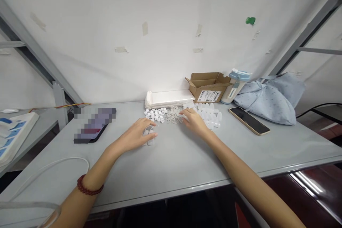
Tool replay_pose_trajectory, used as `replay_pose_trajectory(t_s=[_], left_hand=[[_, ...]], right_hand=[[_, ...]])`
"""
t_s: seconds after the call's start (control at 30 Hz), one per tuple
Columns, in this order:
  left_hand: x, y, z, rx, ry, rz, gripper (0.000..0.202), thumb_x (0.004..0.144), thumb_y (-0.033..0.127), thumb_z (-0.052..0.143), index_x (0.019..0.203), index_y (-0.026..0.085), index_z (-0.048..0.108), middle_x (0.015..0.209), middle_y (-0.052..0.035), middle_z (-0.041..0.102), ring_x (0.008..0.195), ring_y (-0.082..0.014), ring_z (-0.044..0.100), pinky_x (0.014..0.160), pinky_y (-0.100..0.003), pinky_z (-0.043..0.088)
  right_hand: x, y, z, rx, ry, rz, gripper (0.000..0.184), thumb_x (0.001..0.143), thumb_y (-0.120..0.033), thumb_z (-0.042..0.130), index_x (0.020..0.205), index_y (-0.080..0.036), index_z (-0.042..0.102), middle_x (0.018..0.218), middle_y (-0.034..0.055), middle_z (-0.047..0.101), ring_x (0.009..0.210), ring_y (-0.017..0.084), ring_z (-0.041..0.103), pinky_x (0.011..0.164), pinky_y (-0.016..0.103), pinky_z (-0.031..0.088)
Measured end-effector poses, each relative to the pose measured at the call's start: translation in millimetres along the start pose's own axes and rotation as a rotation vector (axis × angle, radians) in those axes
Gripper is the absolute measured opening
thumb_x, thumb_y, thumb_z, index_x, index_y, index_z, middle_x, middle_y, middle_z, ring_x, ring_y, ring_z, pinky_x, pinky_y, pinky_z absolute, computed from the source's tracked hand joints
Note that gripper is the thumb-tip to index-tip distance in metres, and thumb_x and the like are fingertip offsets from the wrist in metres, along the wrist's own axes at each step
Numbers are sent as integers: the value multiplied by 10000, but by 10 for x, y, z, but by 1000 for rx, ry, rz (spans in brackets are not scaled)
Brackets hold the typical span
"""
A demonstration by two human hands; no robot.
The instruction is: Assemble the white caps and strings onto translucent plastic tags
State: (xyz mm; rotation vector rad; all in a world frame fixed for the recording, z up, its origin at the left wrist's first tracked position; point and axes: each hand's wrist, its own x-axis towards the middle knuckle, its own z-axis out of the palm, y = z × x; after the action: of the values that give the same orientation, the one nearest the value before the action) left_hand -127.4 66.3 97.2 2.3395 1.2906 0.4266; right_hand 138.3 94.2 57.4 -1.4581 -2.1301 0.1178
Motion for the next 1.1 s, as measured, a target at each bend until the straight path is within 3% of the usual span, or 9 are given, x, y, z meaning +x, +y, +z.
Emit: replay_pose_trajectory(t_s=[0.17, 0.3, 0.47, 0.67, 0.83, 0.97, 1.1], left_hand=[[51, 1, 113, -30, 113, 42, 295, 865, 435, 457, 1017, 219, 588, 1101, -62, 604, 1046, -248, 516, 740, -334, 476], [61, 39, 190, 22, 171, 119, 250, 886, 363, 433, 989, 194, 586, 1034, -75, 616, 1015, -246, 520, 811, -376, 458], [51, 118, 251, 52, 214, 204, 215, 893, 298, 419, 970, 187, 585, 978, -81, 613, 962, -237, 523, 817, -387, 458], [40, 173, 282, 67, 249, 254, 187, 892, 251, 423, 959, 188, 586, 960, -79, 618, 941, -228, 529, 816, -377, 456], [33, 198, 285, 55, 278, 280, 186, 898, 229, 415, 959, 175, 582, 946, -79, 624, 917, -215, 532, 809, -362, 451], [30, 231, 307, -16, 300, 258, 239, 924, 257, 371, 981, 188, 592, 926, -67, 635, 896, -207, 542, 795, -360, 456], [27, 264, 340, -76, 265, 222, 235, 919, 307, 402, 1000, 210, 600, 947, -54, 643, 920, -210, 550, 766, -348, 469]], right_hand=[[-1, -5, 23, -74, -53, -26, 220, 827, -153, 556, 1040, -159, 612, 1058, 103, 633, 988, 245, 521, 835, 355, 391], [-6, -32, -41, -101, -76, 62, 285, 767, -256, 666, 1038, -182, 620, 1056, 104, 620, 1010, 272, 511, 798, 361, 363], [3, -43, -76, -124, -108, 107, 67, 795, -168, 612, 840, -183, 660, 926, 77, 658, 960, 260, 523, 749, 342, 316], [7, -72, -49, -42, -7, 87, 101, 815, -155, 559, 742, -179, 624, 876, 73, 661, 914, 243, 539, 752, 341, 328], [-19, -188, -63, 353, 154, 99, 90, 819, -226, 545, 751, -184, 586, 821, 55, 622, 795, 187, 544, 747, 328, 402], [-62, -365, -69, 871, -19, 193, 173, 771, -357, 623, 767, -186, 597, 707, 4, 596, 637, 136, 553, 657, 292, 451], [-109, -512, -33, 1111, -151, 216, 239, 691, -387, 709, 750, -177, 612, 697, -6, 616, 645, 134, 594, 698, 307, 484]])
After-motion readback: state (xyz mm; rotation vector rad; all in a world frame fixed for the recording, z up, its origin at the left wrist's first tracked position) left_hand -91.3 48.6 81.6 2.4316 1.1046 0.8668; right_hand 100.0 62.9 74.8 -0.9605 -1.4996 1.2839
